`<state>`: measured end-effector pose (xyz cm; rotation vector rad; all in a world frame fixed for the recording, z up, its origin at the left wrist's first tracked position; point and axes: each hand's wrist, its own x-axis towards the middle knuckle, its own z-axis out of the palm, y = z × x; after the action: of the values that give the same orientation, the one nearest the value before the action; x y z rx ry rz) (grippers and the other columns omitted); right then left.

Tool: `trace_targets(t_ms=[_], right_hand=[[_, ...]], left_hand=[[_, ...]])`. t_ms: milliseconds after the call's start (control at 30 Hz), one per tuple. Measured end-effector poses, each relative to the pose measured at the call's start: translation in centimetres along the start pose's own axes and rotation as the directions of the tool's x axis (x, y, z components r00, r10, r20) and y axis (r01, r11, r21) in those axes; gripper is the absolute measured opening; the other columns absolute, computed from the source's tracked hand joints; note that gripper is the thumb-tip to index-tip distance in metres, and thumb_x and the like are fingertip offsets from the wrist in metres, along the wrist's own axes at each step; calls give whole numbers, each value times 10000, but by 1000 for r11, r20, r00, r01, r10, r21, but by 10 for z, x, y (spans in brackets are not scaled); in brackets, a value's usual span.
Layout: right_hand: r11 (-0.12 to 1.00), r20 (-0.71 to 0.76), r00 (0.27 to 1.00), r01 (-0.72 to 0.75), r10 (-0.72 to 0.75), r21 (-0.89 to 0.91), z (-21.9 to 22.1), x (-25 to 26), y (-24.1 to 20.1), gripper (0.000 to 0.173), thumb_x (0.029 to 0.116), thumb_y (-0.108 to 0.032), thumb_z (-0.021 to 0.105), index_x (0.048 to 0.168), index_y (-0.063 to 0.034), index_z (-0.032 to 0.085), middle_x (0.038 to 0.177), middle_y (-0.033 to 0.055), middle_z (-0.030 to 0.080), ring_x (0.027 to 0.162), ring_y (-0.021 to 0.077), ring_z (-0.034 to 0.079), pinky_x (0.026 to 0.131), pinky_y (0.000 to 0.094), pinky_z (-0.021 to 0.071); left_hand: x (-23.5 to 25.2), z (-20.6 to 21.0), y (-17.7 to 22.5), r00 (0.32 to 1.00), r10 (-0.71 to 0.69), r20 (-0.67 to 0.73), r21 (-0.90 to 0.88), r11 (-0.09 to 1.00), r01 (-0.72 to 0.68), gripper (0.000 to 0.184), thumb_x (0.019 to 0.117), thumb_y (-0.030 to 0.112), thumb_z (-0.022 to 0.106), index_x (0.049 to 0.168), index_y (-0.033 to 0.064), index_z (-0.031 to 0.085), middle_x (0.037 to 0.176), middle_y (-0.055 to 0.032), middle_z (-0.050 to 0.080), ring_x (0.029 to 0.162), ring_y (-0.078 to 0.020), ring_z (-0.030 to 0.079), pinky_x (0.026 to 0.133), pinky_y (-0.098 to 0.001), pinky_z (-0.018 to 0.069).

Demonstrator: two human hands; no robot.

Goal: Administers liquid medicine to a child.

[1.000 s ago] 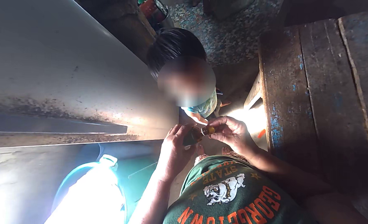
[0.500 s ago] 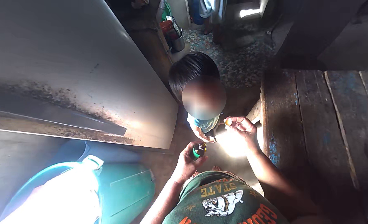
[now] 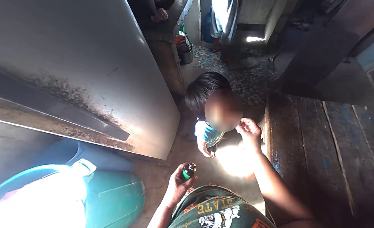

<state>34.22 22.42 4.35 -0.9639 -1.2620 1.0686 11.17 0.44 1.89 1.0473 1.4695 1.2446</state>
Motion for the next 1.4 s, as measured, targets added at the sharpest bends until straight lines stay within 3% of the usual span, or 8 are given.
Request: trace_targets(t_ms=[367,600,833,933,1100,1233,1400], right_hand=[[981,-80,988,122,-135,-148,15,25,-10,245,838,107,647,1078,69,678,920,31,715,815,35,670,793,231,579],[983,-119,987,88,-108,-163,36,31,-21,263,913,53,593,1164,107,648,978,84,696,826,60,665,782,238,578],[909,17,963,259,-269,-326,46,29,-35,246,913,32,612,1131,138,652,962,102,692,817,-25,613,760,127,511],[870,97,952,306,-292,-386,43,32,-42,233,908,17,642,1112,125,678,933,114,698,802,-10,623,761,135,520],[863,150,963,266,-222,-430,44,36,-60,214,919,-16,654,1100,92,694,893,92,705,750,1,622,725,159,525],[926,123,981,181,-147,-332,42,38,-57,234,906,10,658,1129,80,666,904,77,687,737,39,643,681,194,553],[936,185,972,197,-146,-293,42,41,-55,185,866,41,701,1050,36,675,856,31,677,724,24,623,705,194,547]], left_hand=[[10,-19,-8,1000,1,-9,-71,997,-2,497,795,43,763,1264,-8,608,1049,-19,724,909,-57,706,839,-224,593],[12,-26,-15,999,-33,-21,-88,996,31,499,798,86,773,1264,7,613,1046,-28,717,895,-51,700,822,-221,589],[15,-24,-19,1000,-25,11,-97,995,26,493,807,96,773,1265,8,613,1070,-28,713,916,-46,696,840,-217,584],[17,-20,-21,999,-12,34,-96,995,15,489,810,98,771,1265,12,615,1069,-25,713,920,-40,692,848,-213,576],[18,-11,-20,997,-20,73,-114,993,29,481,813,92,770,1263,23,615,1050,-18,711,903,-43,689,839,-216,576],[17,-3,-16,994,-13,108,-139,990,28,472,820,71,764,1264,21,610,1066,-22,706,916,-46,689,843,-219,577],[15,3,-10,992,-9,128,-120,993,24,465,822,67,763,1258,14,611,1078,-33,701,936,-43,683,872,-220,569]])
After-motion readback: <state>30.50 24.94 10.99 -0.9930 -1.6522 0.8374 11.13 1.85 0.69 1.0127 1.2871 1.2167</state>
